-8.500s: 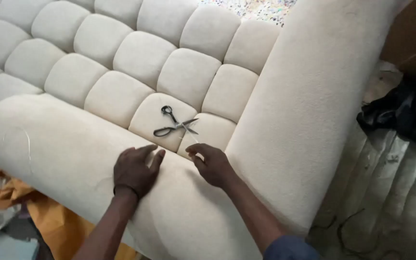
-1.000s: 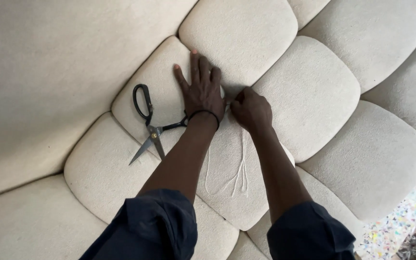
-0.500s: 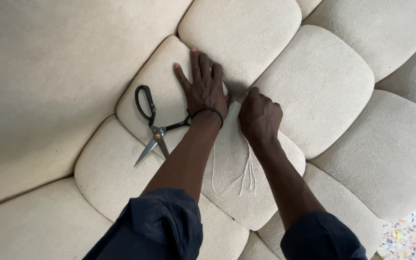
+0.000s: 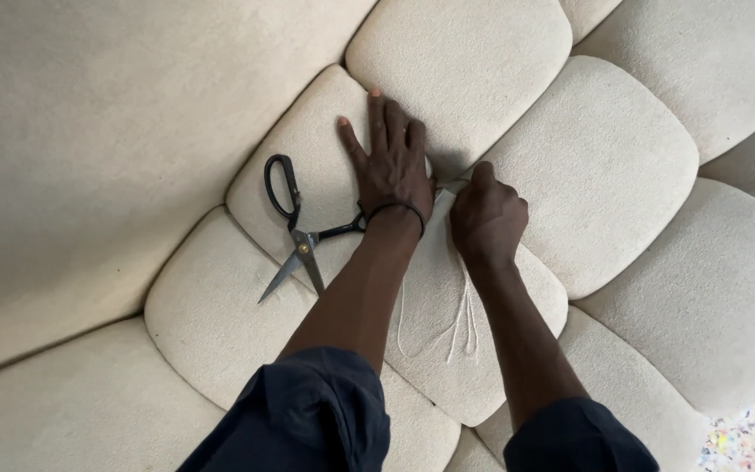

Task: Hand-sewing a tufted pattern on a white upholstered sofa using thread and scissors.

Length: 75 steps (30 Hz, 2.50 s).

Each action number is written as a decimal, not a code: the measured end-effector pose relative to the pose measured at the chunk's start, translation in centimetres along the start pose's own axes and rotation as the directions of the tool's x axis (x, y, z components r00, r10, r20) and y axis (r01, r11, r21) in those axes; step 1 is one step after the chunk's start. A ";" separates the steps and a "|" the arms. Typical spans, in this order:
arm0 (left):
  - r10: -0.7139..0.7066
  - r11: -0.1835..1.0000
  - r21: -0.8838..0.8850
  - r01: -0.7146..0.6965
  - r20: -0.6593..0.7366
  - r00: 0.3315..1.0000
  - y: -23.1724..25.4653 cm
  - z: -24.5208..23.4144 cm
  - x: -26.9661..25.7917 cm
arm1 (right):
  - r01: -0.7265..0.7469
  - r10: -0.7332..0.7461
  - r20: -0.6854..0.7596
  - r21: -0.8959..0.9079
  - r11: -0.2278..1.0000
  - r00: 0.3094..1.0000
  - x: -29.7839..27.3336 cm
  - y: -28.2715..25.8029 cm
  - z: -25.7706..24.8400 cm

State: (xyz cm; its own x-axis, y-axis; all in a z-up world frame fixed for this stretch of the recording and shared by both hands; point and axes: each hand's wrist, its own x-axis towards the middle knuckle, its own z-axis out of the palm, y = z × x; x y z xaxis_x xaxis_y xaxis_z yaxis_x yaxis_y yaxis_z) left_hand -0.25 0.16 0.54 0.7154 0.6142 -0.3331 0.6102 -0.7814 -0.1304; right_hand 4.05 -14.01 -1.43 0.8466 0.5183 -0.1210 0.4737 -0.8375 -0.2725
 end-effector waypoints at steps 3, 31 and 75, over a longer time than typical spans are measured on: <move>0.012 1.000 -0.023 -0.012 -0.001 1.000 0.1 0.8 0.4 | -0.117 0.144 0.204 -0.139 0.983 0.968 2.7 0.7 0.1; 0.014 0.986 -0.167 -0.001 0.080 0.997 -0.3 -4.9 -3.4 | 0.229 -0.222 0.196 -0.014 0.973 0.955 0.6 0.7 -4.6; -0.051 0.992 -0.104 0.065 0.125 0.991 0.9 -2.6 -3.4 | 0.001 0.008 0.155 -0.056 0.998 0.988 3.2 0.2 -1.5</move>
State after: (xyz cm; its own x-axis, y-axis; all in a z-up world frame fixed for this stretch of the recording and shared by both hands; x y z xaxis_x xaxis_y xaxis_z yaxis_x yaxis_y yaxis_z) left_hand -1.23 -2.30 4.01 0.6347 0.6348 -0.4406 0.6874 -0.7243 -0.0534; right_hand 7.25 -12.77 -0.46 0.8024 0.5324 -0.2696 0.4872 -0.8453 -0.2191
